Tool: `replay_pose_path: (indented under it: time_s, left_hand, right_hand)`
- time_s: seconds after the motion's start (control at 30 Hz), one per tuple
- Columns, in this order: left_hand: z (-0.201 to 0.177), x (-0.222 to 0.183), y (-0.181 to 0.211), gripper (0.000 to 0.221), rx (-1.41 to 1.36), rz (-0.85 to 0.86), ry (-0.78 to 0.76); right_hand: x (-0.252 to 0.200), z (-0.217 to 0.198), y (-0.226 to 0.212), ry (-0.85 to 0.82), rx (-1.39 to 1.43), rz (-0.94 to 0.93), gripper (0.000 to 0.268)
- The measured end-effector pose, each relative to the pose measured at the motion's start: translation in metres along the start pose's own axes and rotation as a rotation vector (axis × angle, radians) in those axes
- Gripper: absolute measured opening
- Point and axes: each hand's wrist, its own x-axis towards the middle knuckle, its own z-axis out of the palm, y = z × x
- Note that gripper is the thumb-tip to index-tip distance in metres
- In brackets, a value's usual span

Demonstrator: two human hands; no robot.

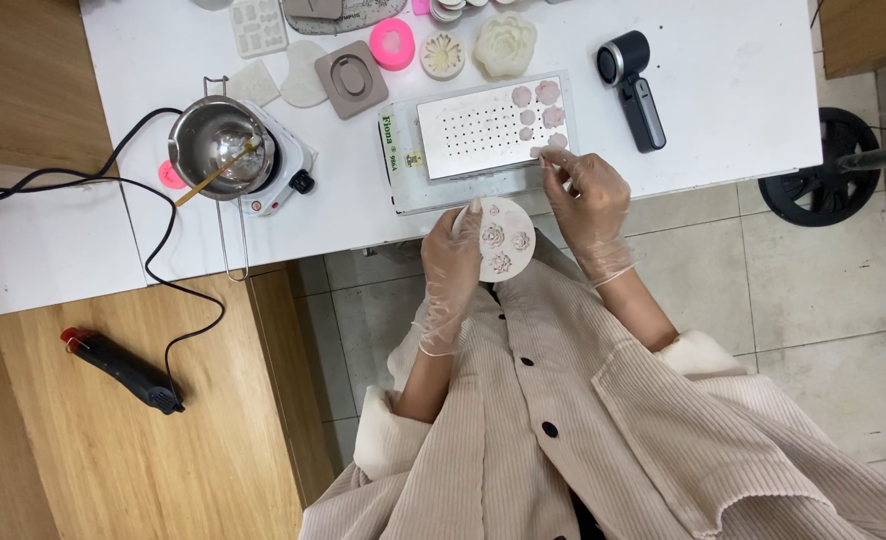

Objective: Remove decorative wax pieces from silicone molds and place them on a tray.

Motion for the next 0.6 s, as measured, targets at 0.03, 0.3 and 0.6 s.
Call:
replay_pose_path:
  time_s: [0.03, 0.3, 0.6]
  left_hand:
    - [0.0, 0.0, 0.001, 0.049, -0.012, 0.001, 0.002]
    - [-0.001, 0.001, 0.003, 0.05, 0.045, 0.0, 0.001]
    - [-0.005, 0.003, 0.005, 0.047, 0.065, 0.17, -0.137]
  right_hand:
    - [0.0, 0.001, 0.0, -0.002, -0.008, 0.007, 0.017]
    - [0.008, 0.0, -0.004, 0.011, -0.029, 0.002, 0.016]
    - [0.035, -0.024, -0.014, -0.245, -0.126, -0.101, 0.042]
